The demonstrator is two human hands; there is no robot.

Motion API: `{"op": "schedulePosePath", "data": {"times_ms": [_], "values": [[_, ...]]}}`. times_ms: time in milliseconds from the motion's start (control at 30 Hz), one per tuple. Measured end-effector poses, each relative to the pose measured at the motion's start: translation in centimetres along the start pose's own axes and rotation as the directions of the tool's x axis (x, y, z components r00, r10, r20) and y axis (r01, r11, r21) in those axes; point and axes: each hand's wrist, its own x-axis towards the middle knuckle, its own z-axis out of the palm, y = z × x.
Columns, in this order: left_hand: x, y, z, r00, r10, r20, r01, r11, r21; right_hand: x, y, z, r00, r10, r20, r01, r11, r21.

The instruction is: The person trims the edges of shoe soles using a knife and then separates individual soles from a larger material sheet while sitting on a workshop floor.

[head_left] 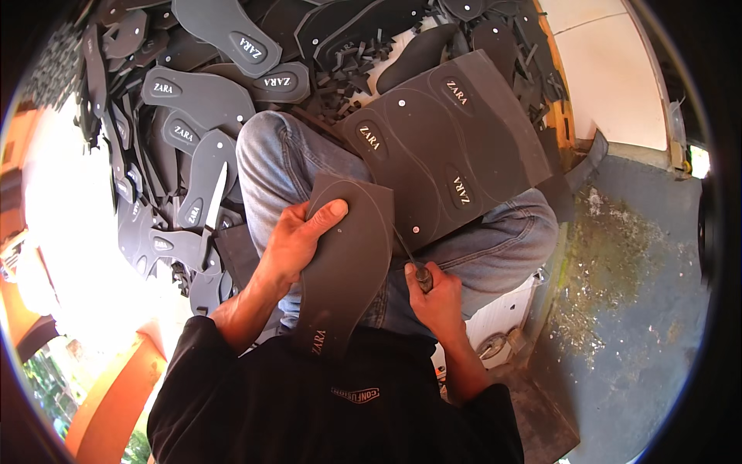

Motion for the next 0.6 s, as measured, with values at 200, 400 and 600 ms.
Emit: {"op": "schedulePosePath", "data": {"times_ms": [200, 400, 600], "values": [[0.1, -0.1, 0.3, 0.996, 0.016, 0.091, -0.032, 0.984, 0.175, 5.4, -2.0, -0.2, 0.957, -0.288, -0.030, 0.287, 0.957, -0.030], [-0.9, 0.5, 0.9, 0.990, 0.061, 0.130, -0.089, 0.970, 0.226, 10.9, -3.8, -0.8, 0.951, -0.130, 0.280, -0.014, 0.888, 0.459], [3.6, -0.6, 0.1, 0.990, -0.015, 0.143, 0.013, 1.000, 0.009, 11.0, -5.0, -3.9, 0.971, -0.017, 0.240, -0.133, 0.793, 0.595]]}}
